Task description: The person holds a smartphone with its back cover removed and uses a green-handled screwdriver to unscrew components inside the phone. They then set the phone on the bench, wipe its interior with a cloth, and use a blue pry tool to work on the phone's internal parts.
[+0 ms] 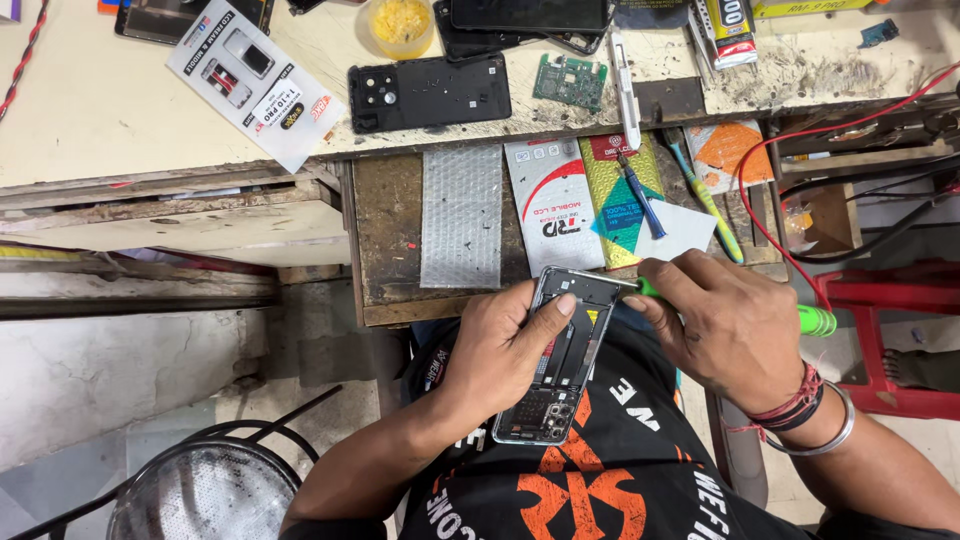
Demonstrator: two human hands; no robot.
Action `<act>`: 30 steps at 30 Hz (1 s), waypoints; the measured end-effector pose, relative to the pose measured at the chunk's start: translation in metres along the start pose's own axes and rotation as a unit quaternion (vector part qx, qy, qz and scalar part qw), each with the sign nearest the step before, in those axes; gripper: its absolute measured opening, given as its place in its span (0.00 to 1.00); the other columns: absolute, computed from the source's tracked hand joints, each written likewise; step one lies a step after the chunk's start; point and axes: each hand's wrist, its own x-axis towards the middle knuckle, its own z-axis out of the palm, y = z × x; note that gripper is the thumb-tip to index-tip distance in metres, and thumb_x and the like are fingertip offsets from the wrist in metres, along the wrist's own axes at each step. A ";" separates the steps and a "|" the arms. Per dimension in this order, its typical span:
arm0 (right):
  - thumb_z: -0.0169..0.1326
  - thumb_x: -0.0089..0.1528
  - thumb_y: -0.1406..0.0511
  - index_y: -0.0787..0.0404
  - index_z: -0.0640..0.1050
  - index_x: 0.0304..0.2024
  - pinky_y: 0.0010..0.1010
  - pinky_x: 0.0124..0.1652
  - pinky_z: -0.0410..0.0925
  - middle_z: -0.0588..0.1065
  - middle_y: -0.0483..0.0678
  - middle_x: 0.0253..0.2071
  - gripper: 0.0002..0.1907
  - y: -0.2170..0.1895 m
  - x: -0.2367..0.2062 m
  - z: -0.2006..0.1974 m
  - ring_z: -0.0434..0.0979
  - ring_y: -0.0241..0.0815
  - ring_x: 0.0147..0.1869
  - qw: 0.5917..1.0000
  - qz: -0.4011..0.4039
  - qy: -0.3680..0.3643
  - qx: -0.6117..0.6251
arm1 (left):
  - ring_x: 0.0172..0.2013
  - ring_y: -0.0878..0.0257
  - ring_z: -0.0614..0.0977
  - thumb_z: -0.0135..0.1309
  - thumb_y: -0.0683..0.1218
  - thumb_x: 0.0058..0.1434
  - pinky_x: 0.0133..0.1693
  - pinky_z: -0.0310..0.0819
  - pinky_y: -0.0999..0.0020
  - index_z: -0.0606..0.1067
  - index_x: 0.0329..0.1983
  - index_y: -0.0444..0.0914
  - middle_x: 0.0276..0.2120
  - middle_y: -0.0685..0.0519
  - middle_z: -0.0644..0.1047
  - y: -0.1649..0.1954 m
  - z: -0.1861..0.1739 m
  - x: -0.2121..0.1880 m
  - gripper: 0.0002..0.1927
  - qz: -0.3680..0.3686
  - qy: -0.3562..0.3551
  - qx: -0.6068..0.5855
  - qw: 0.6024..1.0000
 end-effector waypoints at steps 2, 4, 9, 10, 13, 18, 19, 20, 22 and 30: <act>0.61 0.59 0.54 0.53 0.81 0.42 0.38 0.28 0.66 0.71 0.45 0.28 0.14 0.000 0.000 0.000 0.75 0.48 0.29 1.000 0.002 -0.002 -0.003 | 0.19 0.74 0.71 0.51 0.54 0.71 0.22 0.66 0.69 0.78 0.35 0.34 0.16 0.57 0.73 0.001 0.000 0.000 0.19 -0.007 0.003 0.008 1.000; 0.61 0.59 0.54 0.53 0.81 0.42 0.39 0.28 0.66 0.71 0.45 0.27 0.14 0.000 0.000 0.001 0.75 0.48 0.29 1.000 0.005 -0.004 -0.008 | 0.19 0.73 0.71 0.51 0.55 0.71 0.22 0.66 0.69 0.77 0.34 0.34 0.16 0.56 0.73 0.001 -0.001 0.000 0.19 -0.009 0.003 0.013 1.000; 0.62 0.59 0.53 0.52 0.81 0.42 0.39 0.27 0.65 0.72 0.45 0.27 0.14 0.000 -0.001 0.001 0.75 0.48 0.28 1.000 0.016 -0.004 -0.017 | 0.18 0.71 0.73 0.51 0.56 0.71 0.22 0.66 0.68 0.77 0.35 0.35 0.16 0.56 0.74 0.002 0.000 0.000 0.20 -0.005 0.002 0.028 1.000; 0.62 0.59 0.53 0.52 0.81 0.42 0.39 0.26 0.65 0.71 0.45 0.27 0.14 -0.001 -0.001 0.001 0.75 0.48 0.27 1.000 0.017 -0.005 -0.019 | 0.19 0.71 0.73 0.50 0.56 0.71 0.23 0.67 0.68 0.77 0.35 0.35 0.16 0.55 0.74 0.002 0.000 0.000 0.20 0.000 0.003 0.027 1.000; 0.62 0.59 0.53 0.52 0.81 0.43 0.39 0.27 0.65 0.71 0.45 0.27 0.14 -0.001 -0.001 0.000 0.75 0.48 0.28 1.000 0.011 -0.004 -0.010 | 0.19 0.70 0.73 0.50 0.56 0.71 0.23 0.67 0.67 0.77 0.35 0.35 0.16 0.55 0.73 0.003 0.000 0.000 0.20 0.012 0.005 0.034 0.999; 0.62 0.59 0.54 0.52 0.82 0.42 0.38 0.27 0.66 0.72 0.44 0.27 0.14 -0.005 0.002 -0.003 0.75 0.49 0.28 1.000 0.006 -0.004 -0.016 | 0.17 0.66 0.74 0.50 0.56 0.70 0.22 0.68 0.64 0.76 0.32 0.34 0.16 0.53 0.73 0.003 -0.001 0.000 0.21 0.008 0.013 0.051 0.999; 0.62 0.59 0.54 0.52 0.82 0.41 0.38 0.28 0.66 0.72 0.44 0.28 0.14 -0.005 0.003 -0.004 0.75 0.49 0.29 1.000 0.004 -0.005 -0.017 | 0.17 0.65 0.75 0.50 0.56 0.71 0.22 0.68 0.64 0.75 0.31 0.35 0.15 0.53 0.73 0.003 -0.001 0.000 0.21 0.013 0.015 0.064 0.998; 0.63 0.58 0.53 0.52 0.82 0.41 0.38 0.27 0.66 0.72 0.44 0.27 0.14 -0.006 0.004 -0.006 0.75 0.49 0.28 1.000 0.006 -0.006 -0.021 | 0.17 0.63 0.76 0.50 0.56 0.71 0.23 0.68 0.63 0.75 0.31 0.35 0.15 0.52 0.73 0.003 -0.001 0.000 0.21 0.019 0.016 0.078 0.997; 0.63 0.57 0.53 0.52 0.83 0.41 0.38 0.27 0.66 0.72 0.44 0.27 0.14 -0.007 0.004 -0.008 0.76 0.49 0.28 0.999 0.009 -0.010 -0.029 | 0.16 0.61 0.77 0.50 0.56 0.71 0.23 0.68 0.62 0.74 0.30 0.35 0.15 0.51 0.73 0.004 -0.001 0.000 0.22 0.028 0.016 0.091 0.995; 0.64 0.57 0.53 0.53 0.83 0.40 0.38 0.26 0.65 0.73 0.44 0.27 0.15 -0.009 0.006 -0.013 0.75 0.48 0.28 0.999 0.003 0.002 -0.038 | 0.18 0.54 0.78 0.49 0.56 0.70 0.24 0.69 0.60 0.75 0.33 0.35 0.16 0.47 0.73 0.009 0.000 0.000 0.20 0.037 0.017 0.107 0.993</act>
